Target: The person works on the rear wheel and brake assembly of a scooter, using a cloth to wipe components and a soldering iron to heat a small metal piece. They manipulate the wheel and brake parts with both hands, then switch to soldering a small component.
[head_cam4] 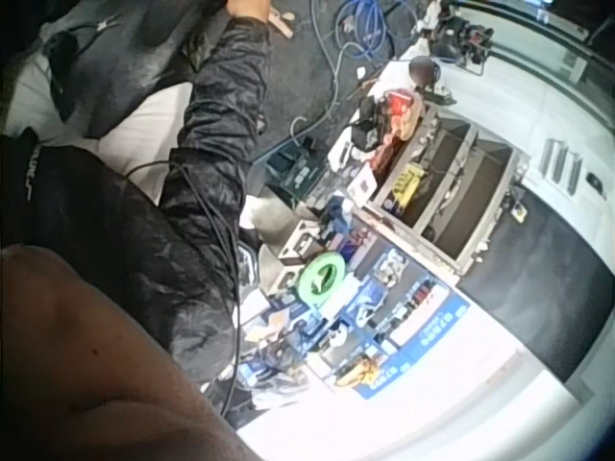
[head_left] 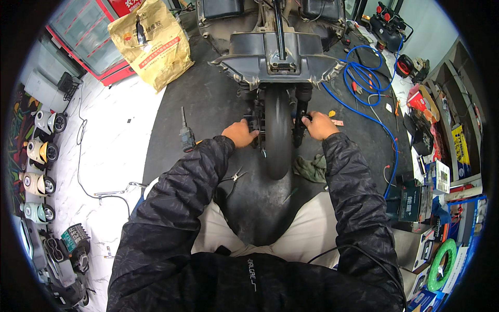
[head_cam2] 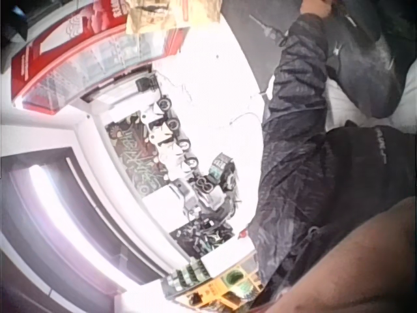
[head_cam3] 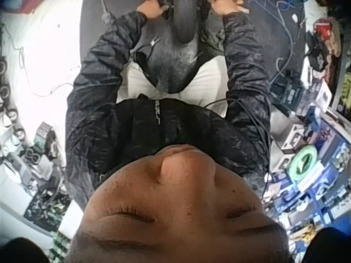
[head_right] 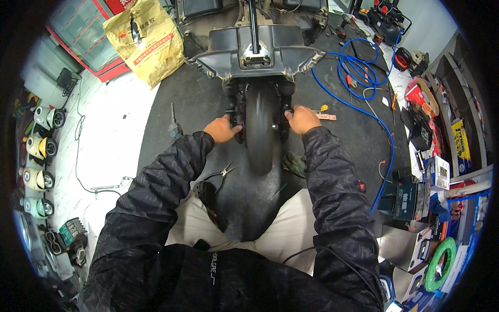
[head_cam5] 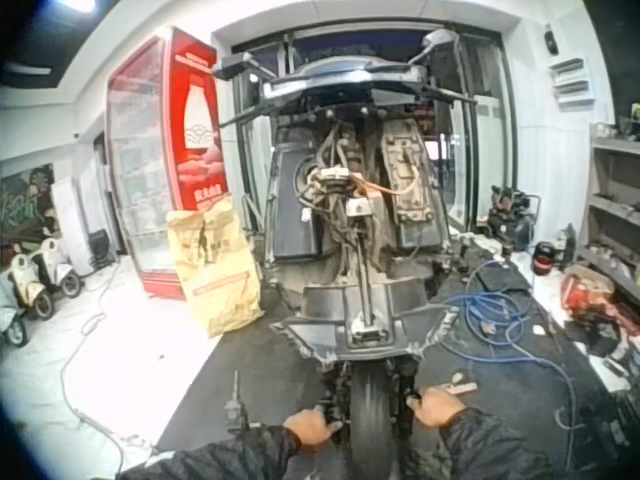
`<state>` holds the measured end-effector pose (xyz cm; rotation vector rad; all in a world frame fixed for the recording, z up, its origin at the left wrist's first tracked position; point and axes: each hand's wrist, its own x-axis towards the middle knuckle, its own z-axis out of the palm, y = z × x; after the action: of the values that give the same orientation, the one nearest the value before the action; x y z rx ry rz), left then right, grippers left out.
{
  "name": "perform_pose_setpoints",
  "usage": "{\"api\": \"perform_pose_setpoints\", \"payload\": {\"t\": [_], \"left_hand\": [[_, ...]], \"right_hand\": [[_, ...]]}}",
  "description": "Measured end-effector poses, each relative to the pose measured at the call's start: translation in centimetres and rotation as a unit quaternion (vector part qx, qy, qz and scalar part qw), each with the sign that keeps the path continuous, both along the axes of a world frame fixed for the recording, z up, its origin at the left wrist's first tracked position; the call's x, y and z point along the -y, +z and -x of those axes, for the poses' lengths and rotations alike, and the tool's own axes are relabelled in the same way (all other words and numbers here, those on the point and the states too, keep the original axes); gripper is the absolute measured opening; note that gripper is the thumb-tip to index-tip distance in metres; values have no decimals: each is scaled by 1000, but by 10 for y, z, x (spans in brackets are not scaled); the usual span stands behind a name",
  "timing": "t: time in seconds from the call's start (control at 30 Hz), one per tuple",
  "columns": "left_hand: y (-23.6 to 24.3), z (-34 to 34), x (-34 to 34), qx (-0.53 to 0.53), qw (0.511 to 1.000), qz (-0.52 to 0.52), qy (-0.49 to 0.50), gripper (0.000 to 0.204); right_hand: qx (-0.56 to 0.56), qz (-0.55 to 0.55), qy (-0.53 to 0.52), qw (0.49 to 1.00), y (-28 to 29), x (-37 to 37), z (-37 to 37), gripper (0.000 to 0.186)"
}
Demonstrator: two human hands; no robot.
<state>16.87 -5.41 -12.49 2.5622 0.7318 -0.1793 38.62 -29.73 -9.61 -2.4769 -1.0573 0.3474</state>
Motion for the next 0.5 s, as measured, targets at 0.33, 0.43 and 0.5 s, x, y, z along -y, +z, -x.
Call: {"api": "perform_pose_setpoints", "payload": {"t": [0.33, 0.43, 0.5], "left_hand": [[-15, -8, -14, 4, 998, 27, -54, 82], [-18, -10, -16, 5, 998, -5, -70, 84], [-19, -11, -17, 5, 998, -4, -70, 83]], "right_hand": [[-39, -18, 1, 999, -11, 3, -7, 40], [-21, -33, 8, 999, -13, 5, -4, 37], [-20, -36, 8, 999, -11, 5, -2, 37]]}}
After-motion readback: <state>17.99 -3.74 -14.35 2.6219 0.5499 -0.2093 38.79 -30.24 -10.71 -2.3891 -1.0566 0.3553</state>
